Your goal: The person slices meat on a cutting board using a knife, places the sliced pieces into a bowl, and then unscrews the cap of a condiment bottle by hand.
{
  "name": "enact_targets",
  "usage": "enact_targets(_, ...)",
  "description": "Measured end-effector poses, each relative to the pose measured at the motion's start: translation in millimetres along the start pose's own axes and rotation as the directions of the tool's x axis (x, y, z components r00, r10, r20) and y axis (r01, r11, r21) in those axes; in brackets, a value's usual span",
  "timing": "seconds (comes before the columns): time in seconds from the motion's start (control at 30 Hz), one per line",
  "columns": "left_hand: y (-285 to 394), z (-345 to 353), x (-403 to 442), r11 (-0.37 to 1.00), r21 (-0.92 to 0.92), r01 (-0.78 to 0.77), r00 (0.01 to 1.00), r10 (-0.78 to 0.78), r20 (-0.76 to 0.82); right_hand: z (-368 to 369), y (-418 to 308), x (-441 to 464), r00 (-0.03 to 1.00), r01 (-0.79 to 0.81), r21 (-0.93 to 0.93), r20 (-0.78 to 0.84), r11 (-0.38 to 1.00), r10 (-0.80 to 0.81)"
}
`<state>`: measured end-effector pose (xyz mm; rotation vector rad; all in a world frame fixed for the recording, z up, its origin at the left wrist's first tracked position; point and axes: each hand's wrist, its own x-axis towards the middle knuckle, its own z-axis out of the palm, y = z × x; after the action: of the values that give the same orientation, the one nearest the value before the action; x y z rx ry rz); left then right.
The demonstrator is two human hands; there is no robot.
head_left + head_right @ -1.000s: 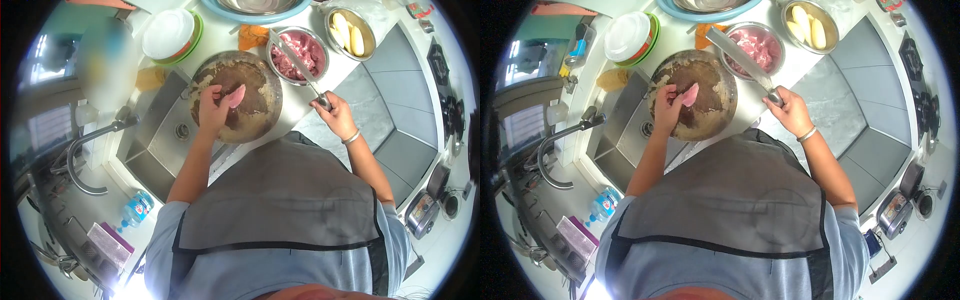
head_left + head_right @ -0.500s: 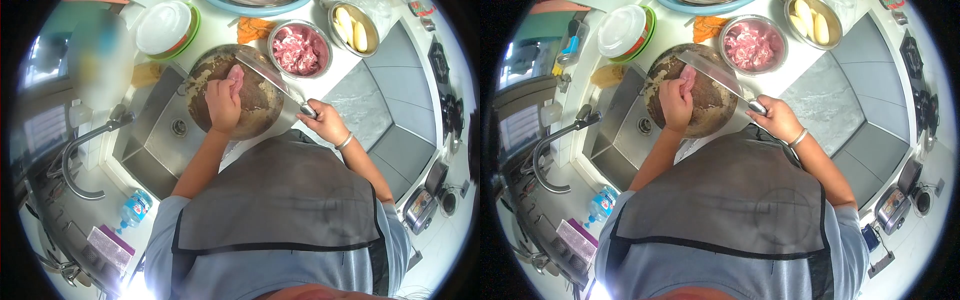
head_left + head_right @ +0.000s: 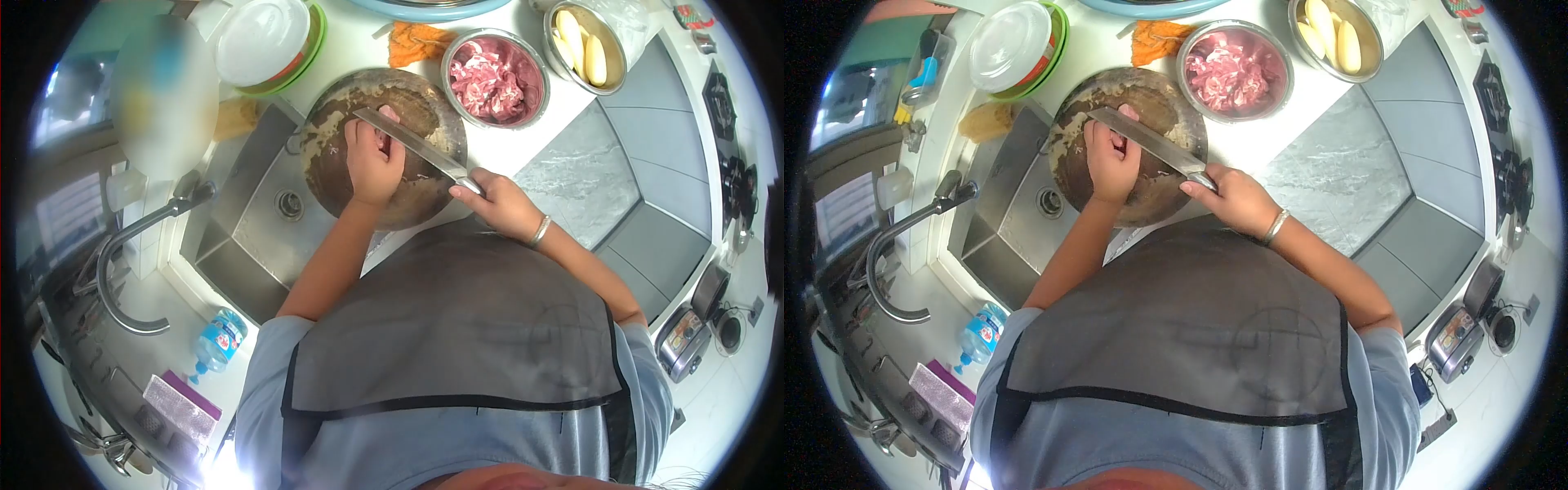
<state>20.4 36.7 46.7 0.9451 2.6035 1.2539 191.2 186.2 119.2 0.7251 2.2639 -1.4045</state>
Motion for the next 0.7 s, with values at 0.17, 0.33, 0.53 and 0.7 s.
enact_targets(0.17, -5.6, 7.9, 6.3, 0.996, -0.093, -0.017, 0.994, 0.006, -0.11, 1.9, -4.2, 0.7, 1.0, 0.006, 0.006, 0.009, 1.0, -0.006)
enact_targets(0.33, -8.3, 19.1, 10.5, 0.999, -0.017, -0.028, 0.987, 0.025, -0.159, 4.5, 1.8, -11.7, 1.0, 0.002, -0.016, 0.013, 1.0, -0.002)
enact_targets(0.53, -8.7, 22.2, 17.5, 0.997, -0.078, -0.019, 0.983, 0.004, -0.183, 5.0, -0.4, -7.1, 0.998, -0.017, 0.039, 0.06, 0.999, 0.014)
enact_targets(0.7, -13.0, 19.9, 18.9, 0.998, -0.05, -0.047, 0.99, 0.04, -0.135, 9.1, -0.8, 0.6, 0.998, 0.013, 0.029, 0.057, 1.0, -0.014)
